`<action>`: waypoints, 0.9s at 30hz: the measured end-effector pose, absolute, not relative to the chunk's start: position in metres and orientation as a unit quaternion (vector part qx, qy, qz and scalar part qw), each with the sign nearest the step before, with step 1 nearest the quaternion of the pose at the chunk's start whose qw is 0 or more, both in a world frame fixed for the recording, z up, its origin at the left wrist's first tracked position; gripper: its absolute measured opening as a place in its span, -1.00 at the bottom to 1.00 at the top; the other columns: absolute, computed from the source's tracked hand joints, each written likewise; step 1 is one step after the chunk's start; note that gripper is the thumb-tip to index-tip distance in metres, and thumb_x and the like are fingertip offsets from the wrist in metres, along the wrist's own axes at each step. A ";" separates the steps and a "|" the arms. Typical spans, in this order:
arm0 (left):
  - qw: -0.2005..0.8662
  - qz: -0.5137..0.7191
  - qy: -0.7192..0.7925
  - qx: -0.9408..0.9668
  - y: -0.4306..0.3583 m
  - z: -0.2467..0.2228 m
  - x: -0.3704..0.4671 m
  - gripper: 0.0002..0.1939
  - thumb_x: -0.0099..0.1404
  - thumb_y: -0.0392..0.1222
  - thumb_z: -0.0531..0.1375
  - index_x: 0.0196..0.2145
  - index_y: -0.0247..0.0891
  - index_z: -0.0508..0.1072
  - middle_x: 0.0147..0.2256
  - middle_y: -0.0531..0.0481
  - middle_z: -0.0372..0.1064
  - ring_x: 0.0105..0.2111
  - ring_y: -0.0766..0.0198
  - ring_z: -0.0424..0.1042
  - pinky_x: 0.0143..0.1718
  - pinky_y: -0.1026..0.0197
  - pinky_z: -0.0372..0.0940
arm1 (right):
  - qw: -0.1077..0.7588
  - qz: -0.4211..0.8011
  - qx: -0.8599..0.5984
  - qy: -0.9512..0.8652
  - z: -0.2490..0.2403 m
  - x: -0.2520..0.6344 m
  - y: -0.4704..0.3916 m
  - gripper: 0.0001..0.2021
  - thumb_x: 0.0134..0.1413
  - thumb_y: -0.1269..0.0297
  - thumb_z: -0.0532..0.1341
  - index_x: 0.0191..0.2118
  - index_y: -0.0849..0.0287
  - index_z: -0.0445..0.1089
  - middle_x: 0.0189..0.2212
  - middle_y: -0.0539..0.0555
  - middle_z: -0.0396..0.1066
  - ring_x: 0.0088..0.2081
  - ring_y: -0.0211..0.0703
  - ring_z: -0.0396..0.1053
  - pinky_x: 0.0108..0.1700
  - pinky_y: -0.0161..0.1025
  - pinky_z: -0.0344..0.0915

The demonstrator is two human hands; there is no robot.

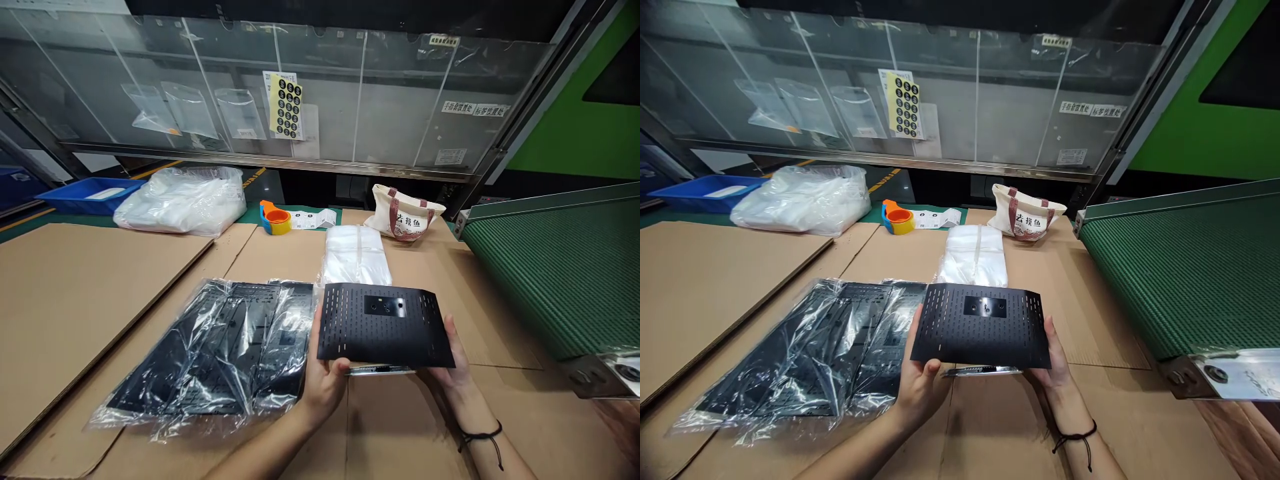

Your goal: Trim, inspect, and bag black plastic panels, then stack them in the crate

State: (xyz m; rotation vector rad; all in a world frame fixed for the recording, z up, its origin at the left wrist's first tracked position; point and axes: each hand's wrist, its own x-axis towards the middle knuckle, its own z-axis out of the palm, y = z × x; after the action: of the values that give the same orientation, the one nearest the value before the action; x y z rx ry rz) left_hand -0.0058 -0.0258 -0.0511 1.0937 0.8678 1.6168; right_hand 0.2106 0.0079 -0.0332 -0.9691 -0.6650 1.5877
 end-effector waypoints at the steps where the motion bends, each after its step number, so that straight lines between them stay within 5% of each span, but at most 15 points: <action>1: 0.476 0.664 0.361 0.450 -0.025 -0.051 -0.006 -0.06 0.14 0.24 0.22 0.33 -0.18 -0.04 0.34 -0.21 -0.12 0.33 -0.02 -0.14 0.32 0.06 -0.15 | 0.553 0.677 -0.401 -0.274 -0.034 0.211 0.008 -0.43 -0.23 -0.36 0.23 -0.30 0.04 0.57 -0.30 0.11 0.60 0.04 0.12 0.42 0.20 0.11 0.18; 12: 0.440 0.658 0.419 0.444 -0.020 -0.059 -0.009 -0.23 0.23 0.22 0.15 0.28 -0.18 0.11 0.30 -0.16 0.02 0.30 0.00 -0.02 0.32 0.01 -0.12 | 0.574 0.694 -0.341 -0.272 -0.045 0.216 0.007 -0.39 -0.27 -0.37 0.25 -0.27 0.04 0.57 -0.23 0.13 0.59 0.11 0.16 0.34 0.26 0.16 0.04; 22: 0.394 0.639 0.482 0.451 -0.018 -0.046 -0.011 -0.48 0.31 0.02 0.15 0.19 -0.09 0.24 0.25 -0.05 0.13 0.26 0.08 0.07 0.30 0.01 -0.05 | 0.557 0.667 -0.350 -0.349 -0.050 0.217 0.008 -0.29 -0.29 -0.47 0.16 -0.24 0.06 0.54 -0.27 0.19 0.58 0.06 0.21 0.38 0.13 0.22 0.23; 27: 0.381 0.626 0.489 0.472 -0.016 -0.042 -0.015 -0.48 0.31 0.02 0.14 0.19 -0.11 0.24 0.24 -0.06 0.11 0.27 0.10 0.04 0.31 0.01 -0.10 | 0.586 0.616 -0.370 -0.375 -0.045 0.213 0.008 -0.39 -0.22 -0.36 0.24 -0.25 0.09 0.52 -0.29 0.17 0.58 -0.15 0.16 0.51 -0.06 0.12 0.42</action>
State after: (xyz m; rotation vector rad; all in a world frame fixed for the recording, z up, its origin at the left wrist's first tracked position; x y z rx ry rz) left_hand -0.0148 -0.0157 -0.0422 1.2042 1.2489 1.5983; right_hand 0.2127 0.0082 -0.0447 -0.8621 -0.8753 1.4353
